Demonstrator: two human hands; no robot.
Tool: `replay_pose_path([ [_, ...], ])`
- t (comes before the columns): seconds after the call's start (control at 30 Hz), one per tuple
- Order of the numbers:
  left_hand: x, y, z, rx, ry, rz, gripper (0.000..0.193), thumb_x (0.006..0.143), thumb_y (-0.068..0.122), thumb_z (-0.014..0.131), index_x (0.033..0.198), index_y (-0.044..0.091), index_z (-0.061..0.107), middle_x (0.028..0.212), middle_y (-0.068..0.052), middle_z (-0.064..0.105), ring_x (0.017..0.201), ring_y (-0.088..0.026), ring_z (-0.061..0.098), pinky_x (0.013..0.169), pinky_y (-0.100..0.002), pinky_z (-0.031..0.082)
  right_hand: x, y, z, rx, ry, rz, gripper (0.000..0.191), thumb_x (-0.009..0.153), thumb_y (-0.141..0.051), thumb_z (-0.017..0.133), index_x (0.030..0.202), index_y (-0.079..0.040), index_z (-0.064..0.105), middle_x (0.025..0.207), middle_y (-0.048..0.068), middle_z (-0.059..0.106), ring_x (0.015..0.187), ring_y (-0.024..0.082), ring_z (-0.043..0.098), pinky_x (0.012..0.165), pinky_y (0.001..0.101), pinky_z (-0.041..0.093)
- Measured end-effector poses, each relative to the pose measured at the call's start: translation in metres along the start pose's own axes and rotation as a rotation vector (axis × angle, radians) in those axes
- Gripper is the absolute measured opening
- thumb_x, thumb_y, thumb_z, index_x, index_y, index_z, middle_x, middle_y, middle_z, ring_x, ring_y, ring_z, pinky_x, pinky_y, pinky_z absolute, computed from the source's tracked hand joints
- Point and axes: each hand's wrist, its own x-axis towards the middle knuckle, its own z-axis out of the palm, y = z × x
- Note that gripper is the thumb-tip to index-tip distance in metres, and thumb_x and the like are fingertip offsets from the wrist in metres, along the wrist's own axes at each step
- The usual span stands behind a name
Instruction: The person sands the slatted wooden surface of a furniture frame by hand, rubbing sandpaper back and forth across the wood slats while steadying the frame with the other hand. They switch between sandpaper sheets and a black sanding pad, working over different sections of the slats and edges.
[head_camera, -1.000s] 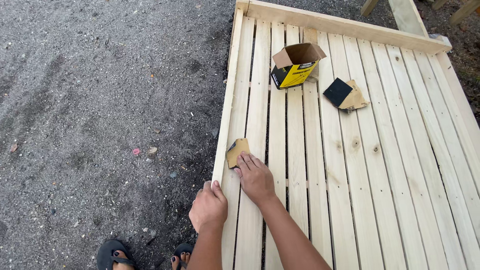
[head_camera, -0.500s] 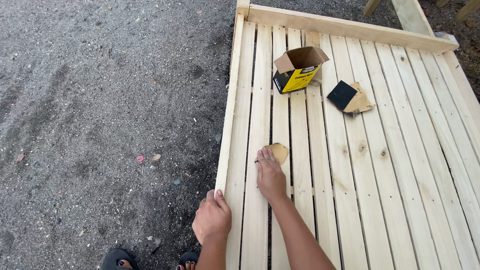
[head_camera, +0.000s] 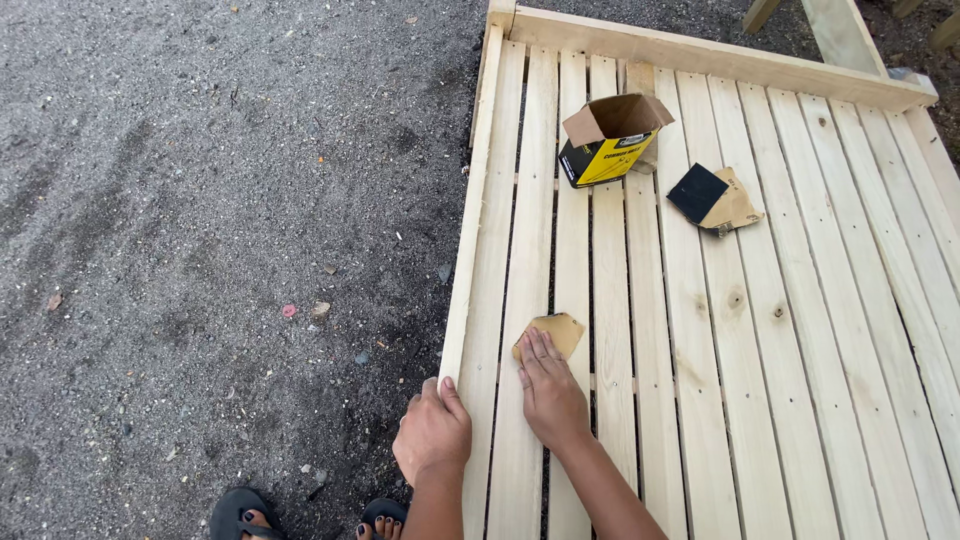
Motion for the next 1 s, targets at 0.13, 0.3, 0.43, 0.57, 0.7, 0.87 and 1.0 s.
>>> replay_pose_path([
  [0.13, 0.000, 0.001, -0.002, 0.024, 0.010, 0.003, 0.051, 0.106, 0.051, 0.026, 0.125, 0.023, 0.063, 0.114, -0.007, 0.072, 0.104, -0.030, 0.072, 0.086, -0.046, 0.059, 0.088, 0.014, 0.002, -0.038, 0.019, 0.011, 0.047, 0.104, -0.018, 0.046, 0.148, -0.001, 0.048, 0.160, 0.012, 0.043, 0.150, 0.029, 0.037, 0.121, 0.0404, 0.033],
  [0.3, 0.001, 0.001, -0.003, -0.009, -0.014, -0.016, 0.049, 0.104, 0.052, 0.026, 0.121, 0.024, 0.063, 0.112, -0.007, 0.072, 0.104, -0.030, 0.072, 0.086, -0.047, 0.059, 0.199, 0.006, -0.015, -0.031, -0.031, 0.063, 0.048, 0.103, -0.019, 0.045, 0.148, -0.004, 0.048, 0.162, 0.010, 0.038, 0.149, 0.026, 0.033, 0.119, 0.0370, 0.033],
  [0.43, -0.002, -0.001, -0.001, -0.002, 0.037, 0.040, 0.049, 0.106, 0.050, 0.027, 0.116, 0.020, 0.065, 0.109, -0.009, 0.073, 0.101, -0.033, 0.072, 0.084, -0.050, 0.058, 0.115, -0.002, -0.008, 0.040, -0.050, 0.046, 0.045, 0.104, -0.018, 0.046, 0.147, -0.006, 0.053, 0.160, 0.008, 0.044, 0.150, 0.026, 0.037, 0.119, 0.0374, 0.036],
  [0.57, -0.003, -0.001, -0.001, -0.015, 0.041, 0.034, 0.049, 0.105, 0.051, 0.028, 0.114, 0.020, 0.065, 0.108, -0.010, 0.073, 0.100, -0.033, 0.072, 0.083, -0.049, 0.059, 0.012, -0.013, -0.011, 0.047, -0.158, 0.054, 0.047, 0.103, -0.020, 0.046, 0.148, -0.006, 0.050, 0.158, 0.010, 0.045, 0.148, 0.027, 0.037, 0.114, 0.0380, 0.038],
  [0.7, -0.002, -0.001, 0.001, 0.002, 0.019, 0.021, 0.049, 0.105, 0.051, 0.028, 0.115, 0.020, 0.065, 0.108, -0.010, 0.073, 0.100, -0.033, 0.072, 0.083, -0.048, 0.059, 0.065, -0.005, -0.014, 0.000, -0.077, 0.013, 0.046, 0.104, -0.020, 0.045, 0.148, -0.005, 0.051, 0.158, 0.011, 0.046, 0.149, 0.026, 0.039, 0.119, 0.0376, 0.037],
  [0.87, 0.000, -0.001, 0.004, -0.012, 0.045, 0.024, 0.049, 0.102, 0.051, 0.029, 0.124, 0.022, 0.062, 0.110, -0.009, 0.072, 0.101, -0.032, 0.072, 0.083, -0.048, 0.059, 0.204, 0.011, -0.013, -0.049, -0.127, 0.118, 0.049, 0.103, -0.021, 0.045, 0.150, -0.010, 0.046, 0.163, 0.005, 0.037, 0.150, 0.025, 0.033, 0.117, 0.0379, 0.035],
  [1.0, 0.002, -0.001, 0.005, -0.025, 0.042, 0.034, 0.049, 0.104, 0.051, 0.029, 0.122, 0.021, 0.064, 0.111, -0.009, 0.072, 0.103, -0.032, 0.072, 0.084, -0.047, 0.059, 0.203, 0.015, -0.018, -0.043, -0.114, 0.108, 0.047, 0.102, -0.021, 0.045, 0.149, -0.013, 0.049, 0.162, 0.004, 0.039, 0.149, 0.023, 0.034, 0.118, 0.0377, 0.035],
])
